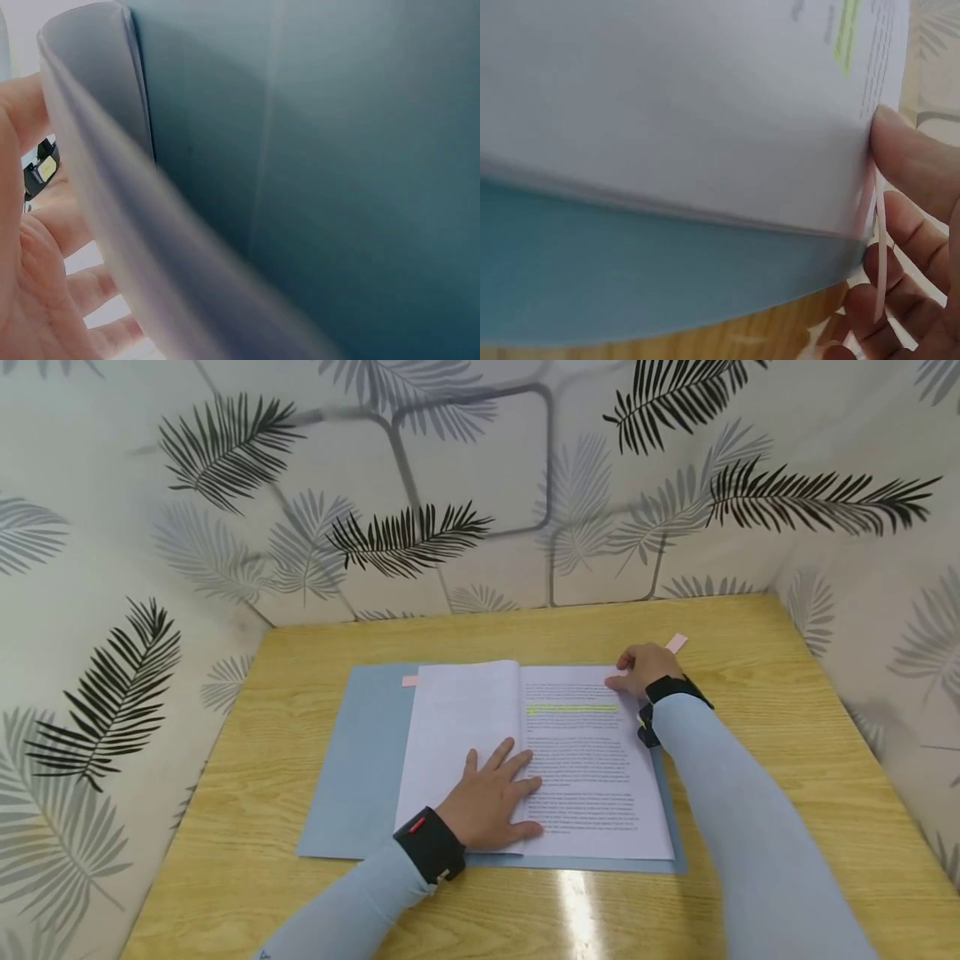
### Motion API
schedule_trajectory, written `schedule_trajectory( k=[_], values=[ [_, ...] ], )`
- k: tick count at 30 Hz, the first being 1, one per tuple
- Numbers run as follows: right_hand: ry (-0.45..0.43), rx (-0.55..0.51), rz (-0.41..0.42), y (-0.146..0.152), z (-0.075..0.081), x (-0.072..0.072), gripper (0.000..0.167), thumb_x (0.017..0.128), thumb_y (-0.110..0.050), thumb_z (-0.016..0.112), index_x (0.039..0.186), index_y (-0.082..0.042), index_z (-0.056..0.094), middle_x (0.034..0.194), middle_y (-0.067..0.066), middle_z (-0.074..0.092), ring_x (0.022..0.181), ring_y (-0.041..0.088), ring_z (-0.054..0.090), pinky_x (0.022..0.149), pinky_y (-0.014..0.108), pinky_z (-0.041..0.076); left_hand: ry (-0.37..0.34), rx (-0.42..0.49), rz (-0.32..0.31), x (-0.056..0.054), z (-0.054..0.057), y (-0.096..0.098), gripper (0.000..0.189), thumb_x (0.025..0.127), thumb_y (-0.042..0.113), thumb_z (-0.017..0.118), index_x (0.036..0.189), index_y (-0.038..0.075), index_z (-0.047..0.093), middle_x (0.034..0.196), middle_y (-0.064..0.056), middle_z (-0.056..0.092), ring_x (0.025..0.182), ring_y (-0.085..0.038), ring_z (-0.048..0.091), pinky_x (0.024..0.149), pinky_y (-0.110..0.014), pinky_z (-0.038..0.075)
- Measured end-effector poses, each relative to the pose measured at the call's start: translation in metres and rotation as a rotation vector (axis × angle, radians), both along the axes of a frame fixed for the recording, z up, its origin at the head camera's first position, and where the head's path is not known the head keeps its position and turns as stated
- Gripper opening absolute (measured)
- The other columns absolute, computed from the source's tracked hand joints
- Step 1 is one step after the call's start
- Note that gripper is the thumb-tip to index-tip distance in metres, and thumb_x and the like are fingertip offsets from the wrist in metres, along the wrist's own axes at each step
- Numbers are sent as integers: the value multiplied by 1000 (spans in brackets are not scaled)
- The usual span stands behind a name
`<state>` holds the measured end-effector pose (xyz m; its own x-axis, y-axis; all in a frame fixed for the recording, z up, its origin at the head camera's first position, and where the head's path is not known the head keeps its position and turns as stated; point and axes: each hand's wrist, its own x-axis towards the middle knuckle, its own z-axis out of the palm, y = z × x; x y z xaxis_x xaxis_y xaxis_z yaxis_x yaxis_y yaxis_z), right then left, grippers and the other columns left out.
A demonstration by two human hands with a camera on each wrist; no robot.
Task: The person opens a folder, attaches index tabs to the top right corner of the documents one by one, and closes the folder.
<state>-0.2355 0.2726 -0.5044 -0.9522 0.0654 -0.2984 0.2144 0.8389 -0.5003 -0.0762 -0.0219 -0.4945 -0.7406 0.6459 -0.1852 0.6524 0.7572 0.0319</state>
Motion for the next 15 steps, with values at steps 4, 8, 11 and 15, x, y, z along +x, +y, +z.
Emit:
schedule_trajectory(
  k=[4, 8, 11, 15],
  values=[
    [30, -6, -18, 1, -3, 0, 38, 87, -26, 73, 116, -6, 60, 114, 20, 57, 95, 36, 49, 83, 49, 41, 11, 3, -1, 0, -2, 0, 69, 85, 72, 48, 141, 31, 50, 155, -2, 29, 146, -29, 11, 103, -65, 25],
    [35, -29, -28, 2, -3, 0, 30, 91, -19, 67, 118, -6, 61, 119, 21, 56, 99, 37, 48, 89, 52, 40, 23, 6, -1, -1, -4, 0, 69, 85, 72, 48, 141, 31, 50, 155, -2, 30, 146, -29, 12, 103, -65, 25],
    [43, -22, -37, 0, -1, 1, 27, 94, -21, 64, 116, -5, 62, 116, 21, 58, 97, 36, 50, 86, 51, 41, 28, 8, -3, -1, -4, 0, 68, 85, 72, 48, 140, 31, 51, 155, -2, 31, 146, -29, 13, 103, -65, 26],
    [53, 13, -66, -4, 1, 4, 34, 91, -33, 66, 107, -4, 63, 105, 19, 62, 88, 34, 52, 73, 44, 42, 30, 7, -6, 0, -5, 0, 68, 85, 71, 48, 139, 31, 52, 155, -2, 30, 146, -29, 13, 103, -65, 26]
  ],
)
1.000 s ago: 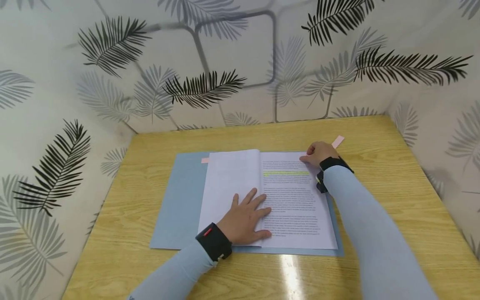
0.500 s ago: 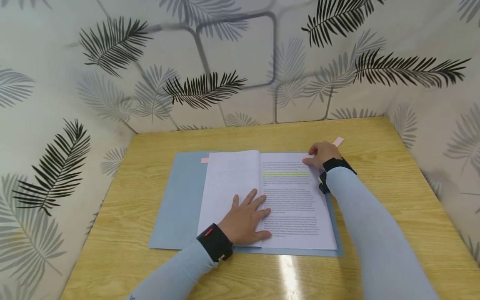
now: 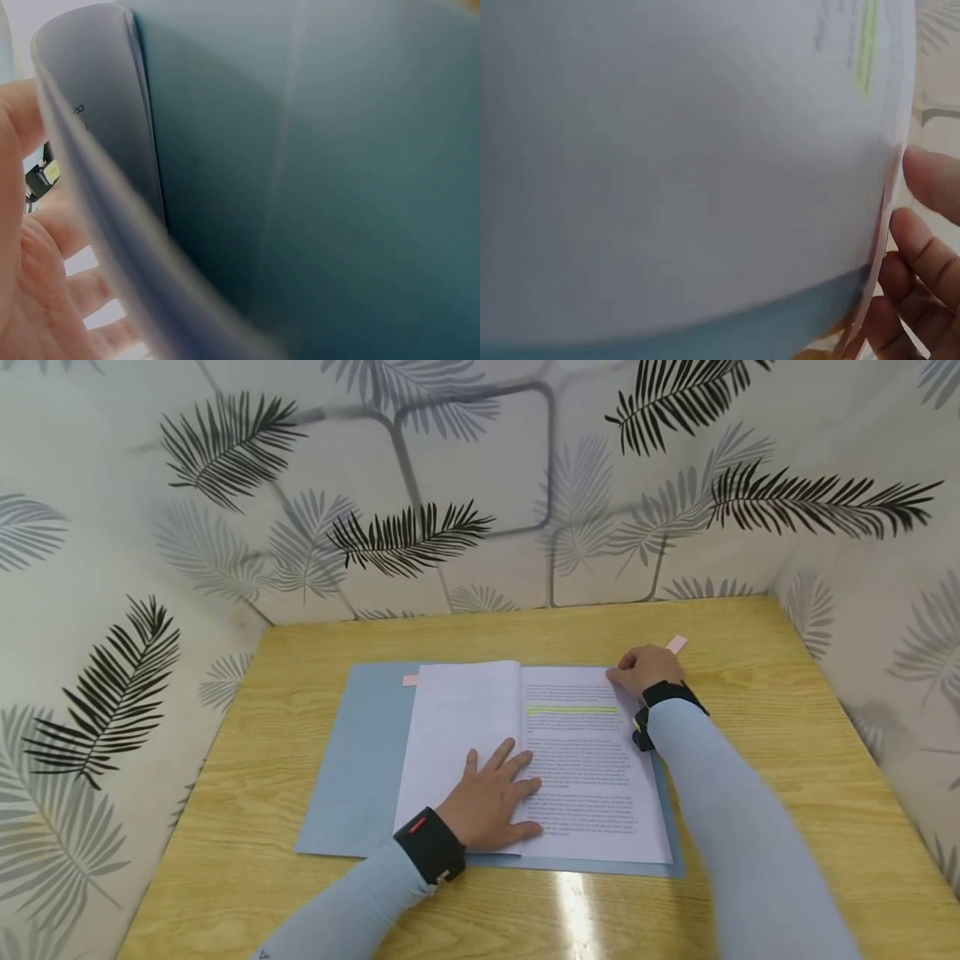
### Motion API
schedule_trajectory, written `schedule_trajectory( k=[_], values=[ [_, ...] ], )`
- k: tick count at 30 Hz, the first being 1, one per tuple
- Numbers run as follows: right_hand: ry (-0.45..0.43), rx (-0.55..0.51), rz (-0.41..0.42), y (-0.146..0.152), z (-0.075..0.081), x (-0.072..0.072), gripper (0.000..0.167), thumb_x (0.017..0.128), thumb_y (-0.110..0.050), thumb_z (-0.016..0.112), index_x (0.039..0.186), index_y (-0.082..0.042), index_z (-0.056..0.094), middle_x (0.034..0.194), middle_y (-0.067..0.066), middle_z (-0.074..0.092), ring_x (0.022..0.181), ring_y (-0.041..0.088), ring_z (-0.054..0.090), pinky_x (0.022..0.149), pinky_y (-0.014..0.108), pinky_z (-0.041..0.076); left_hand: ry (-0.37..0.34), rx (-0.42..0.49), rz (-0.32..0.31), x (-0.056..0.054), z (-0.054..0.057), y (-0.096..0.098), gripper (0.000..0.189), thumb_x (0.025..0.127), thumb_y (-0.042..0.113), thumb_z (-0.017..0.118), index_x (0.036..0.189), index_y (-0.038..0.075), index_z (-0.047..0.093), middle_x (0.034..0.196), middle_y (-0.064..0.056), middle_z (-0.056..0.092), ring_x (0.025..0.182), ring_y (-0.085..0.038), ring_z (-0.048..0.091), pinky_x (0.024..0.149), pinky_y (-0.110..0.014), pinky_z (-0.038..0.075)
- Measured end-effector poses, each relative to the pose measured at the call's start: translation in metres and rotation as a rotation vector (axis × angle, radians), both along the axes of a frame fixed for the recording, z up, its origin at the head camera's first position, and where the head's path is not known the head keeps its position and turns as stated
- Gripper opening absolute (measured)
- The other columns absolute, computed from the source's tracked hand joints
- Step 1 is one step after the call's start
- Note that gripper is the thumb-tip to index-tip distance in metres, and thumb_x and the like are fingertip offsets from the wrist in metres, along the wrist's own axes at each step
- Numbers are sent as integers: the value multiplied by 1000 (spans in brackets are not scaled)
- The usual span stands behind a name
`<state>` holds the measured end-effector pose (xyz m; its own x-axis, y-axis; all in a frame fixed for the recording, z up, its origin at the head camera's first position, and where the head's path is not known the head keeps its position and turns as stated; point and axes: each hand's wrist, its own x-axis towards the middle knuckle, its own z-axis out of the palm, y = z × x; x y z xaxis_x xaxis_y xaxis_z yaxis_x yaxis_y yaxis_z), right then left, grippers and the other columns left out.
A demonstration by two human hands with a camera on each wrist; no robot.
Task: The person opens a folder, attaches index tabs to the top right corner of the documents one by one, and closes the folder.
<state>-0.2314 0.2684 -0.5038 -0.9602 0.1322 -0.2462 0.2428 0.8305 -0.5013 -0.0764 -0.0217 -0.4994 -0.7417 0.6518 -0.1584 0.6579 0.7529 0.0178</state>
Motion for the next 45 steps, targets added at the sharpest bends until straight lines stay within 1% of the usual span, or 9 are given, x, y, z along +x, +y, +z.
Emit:
schedule_trajectory(
  k=[4, 7, 12, 18, 22, 26, 33, 39, 45],
  values=[
    [5, 46, -18, -3, 1, 1, 42, 86, -39, 71, 106, -3, 64, 103, 19, 63, 85, 34, 53, 70, 42, 41, 2, -4, -3, 0, -2, 1, 68, 86, 72, 47, 140, 31, 51, 155, -1, 30, 146, -29, 12, 103, -65, 26],
    [4, 72, 6, -2, 0, 0, 47, 84, -39, 74, 111, -2, 63, 109, 21, 62, 87, 35, 53, 74, 46, 43, 6, -13, -5, 0, -1, 1, 68, 86, 72, 46, 141, 32, 50, 155, -1, 29, 146, -29, 12, 103, -65, 27],
    [-24, 51, 51, 2, -5, -2, 57, 80, -39, 77, 120, -3, 60, 115, 22, 59, 92, 36, 51, 80, 51, 43, 2, -25, -5, 0, 2, 0, 69, 86, 72, 44, 142, 32, 49, 156, -1, 28, 146, -29, 12, 103, -65, 27],
    [18, 70, 35, 0, -8, 0, 48, 87, -40, 69, 117, -4, 62, 110, 20, 60, 90, 35, 52, 79, 49, 43, -7, -29, -5, 1, 3, 1, 69, 87, 72, 45, 142, 31, 48, 156, -2, 28, 146, -29, 11, 103, -65, 26],
    [79, 97, 29, -4, -6, 4, 34, 91, -28, 68, 115, -4, 65, 110, 21, 63, 92, 36, 53, 83, 51, 42, -13, -22, -4, 1, 4, 2, 68, 87, 71, 46, 141, 31, 49, 156, -2, 29, 146, -29, 13, 103, -65, 27],
    [90, 104, 34, -5, -2, 6, 24, 94, -16, 62, 115, -4, 66, 111, 20, 63, 93, 36, 53, 83, 51, 41, -12, -24, -1, 2, 5, 1, 68, 87, 71, 46, 141, 31, 49, 156, -2, 29, 146, -29, 13, 103, -65, 27],
    [69, 127, 47, -7, 2, 6, 33, 92, -28, 64, 115, -4, 66, 112, 20, 64, 91, 35, 54, 82, 50, 41, -5, -30, 3, 1, 5, 1, 67, 87, 70, 47, 141, 31, 50, 155, -2, 29, 146, -29, 14, 103, -64, 27],
    [51, 131, 43, -8, 2, 4, 24, 95, -14, 59, 115, -4, 65, 113, 19, 63, 92, 35, 54, 83, 50, 42, -15, -36, -4, 1, 5, 1, 67, 87, 71, 47, 141, 31, 50, 156, -2, 29, 146, -29, 13, 103, -65, 27],
    [5, 150, 39, -11, 5, 1, 38, 91, -32, 66, 116, -4, 64, 114, 20, 64, 92, 35, 54, 83, 51, 41, -9, -44, -4, 0, 8, 1, 67, 87, 70, 48, 141, 30, 51, 155, -3, 30, 145, -30, 14, 103, -65, 27]
  ],
)
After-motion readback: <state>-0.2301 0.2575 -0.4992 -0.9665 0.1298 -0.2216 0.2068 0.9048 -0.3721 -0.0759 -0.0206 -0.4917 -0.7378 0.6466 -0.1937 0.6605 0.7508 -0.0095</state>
